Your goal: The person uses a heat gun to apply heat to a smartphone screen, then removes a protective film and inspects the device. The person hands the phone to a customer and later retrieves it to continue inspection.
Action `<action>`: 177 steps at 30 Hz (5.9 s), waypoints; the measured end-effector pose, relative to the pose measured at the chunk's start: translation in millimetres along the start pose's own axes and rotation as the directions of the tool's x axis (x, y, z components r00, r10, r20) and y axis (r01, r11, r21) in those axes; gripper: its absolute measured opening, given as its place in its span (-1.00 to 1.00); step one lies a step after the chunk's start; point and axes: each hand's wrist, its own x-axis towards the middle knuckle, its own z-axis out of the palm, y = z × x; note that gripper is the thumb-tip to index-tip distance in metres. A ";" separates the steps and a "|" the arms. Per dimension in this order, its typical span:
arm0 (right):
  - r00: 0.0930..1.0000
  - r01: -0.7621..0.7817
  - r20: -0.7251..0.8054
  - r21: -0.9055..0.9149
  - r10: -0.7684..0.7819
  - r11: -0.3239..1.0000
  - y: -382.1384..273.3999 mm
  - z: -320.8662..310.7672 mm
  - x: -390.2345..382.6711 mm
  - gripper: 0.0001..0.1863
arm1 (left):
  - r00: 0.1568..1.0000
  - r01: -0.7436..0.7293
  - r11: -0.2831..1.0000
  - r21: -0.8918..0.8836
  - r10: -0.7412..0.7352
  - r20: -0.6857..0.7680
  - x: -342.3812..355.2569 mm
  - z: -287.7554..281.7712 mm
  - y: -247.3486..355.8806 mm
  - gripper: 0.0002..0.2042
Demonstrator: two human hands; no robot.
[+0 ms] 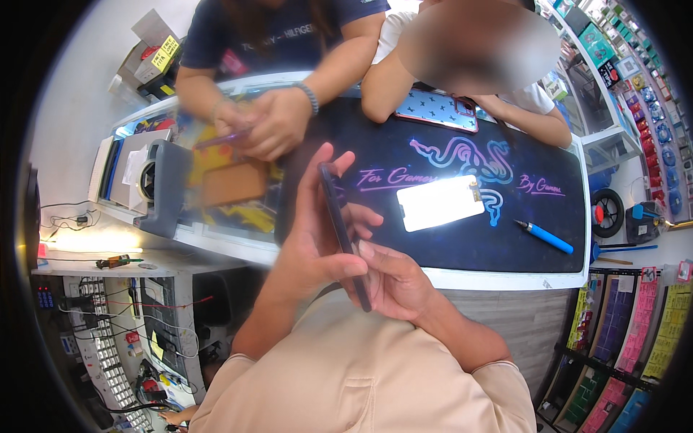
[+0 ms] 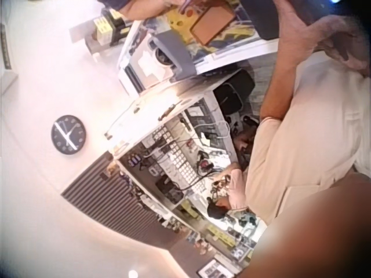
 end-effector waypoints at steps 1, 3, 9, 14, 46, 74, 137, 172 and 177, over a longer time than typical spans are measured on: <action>1.000 0.003 0.007 0.011 -0.003 1.000 -0.4 -0.7 -0.9 -0.64 | 1.000 -0.024 1.000 -0.001 0.024 0.015 -0.1 -0.1 -1.6 0.34; 1.000 0.002 0.010 -0.057 -0.001 0.998 -2.4 -1.0 -3.5 -0.62 | 0.996 -0.077 0.997 -0.001 0.077 0.035 -1.6 0.1 -6.5 0.26; 0.986 -0.121 -0.158 -0.414 0.060 0.902 -4.2 10.5 -9.3 -0.51 | 0.987 -0.028 0.895 -0.445 -0.046 -0.153 -30.5 -0.7 -21.8 0.00; 0.954 -0.297 -0.140 -0.530 0.264 0.794 10.1 14.2 4.4 -0.56 | 0.937 -0.256 0.704 -0.662 0.013 -0.349 -74.1 -7.3 -24.2 0.03; 0.807 0.181 0.383 -0.885 -0.450 -0.430 231.0 133.9 328.5 -0.52 | 0.818 -0.336 0.763 -0.552 -0.053 -0.572 -297.0 -336.2 98.3 -0.36; 0.741 0.192 0.052 -0.972 -0.669 0.136 226.0 157.8 264.5 -0.76 | 0.862 -0.228 0.812 -0.537 -0.088 -0.500 -267.4 -338.2 90.7 -0.34; 0.993 0.039 -0.037 -0.803 -0.114 0.595 215.5 109.5 164.1 -0.68 | 0.617 -0.438 0.851 0.289 0.518 -0.593 -208.7 -200.6 48.0 -0.17; 0.982 -0.122 -0.165 -0.930 -0.097 0.348 212.1 97.9 167.9 -0.58 | 0.650 -0.525 0.850 -0.032 0.377 -0.659 -227.8 -214.6 63.0 -0.33; 0.980 0.144 0.082 -0.923 -0.183 0.357 229.9 114.0 186.1 -0.49 | 0.681 -0.518 0.852 -0.079 0.354 -0.640 -231.9 -214.3 66.9 -0.35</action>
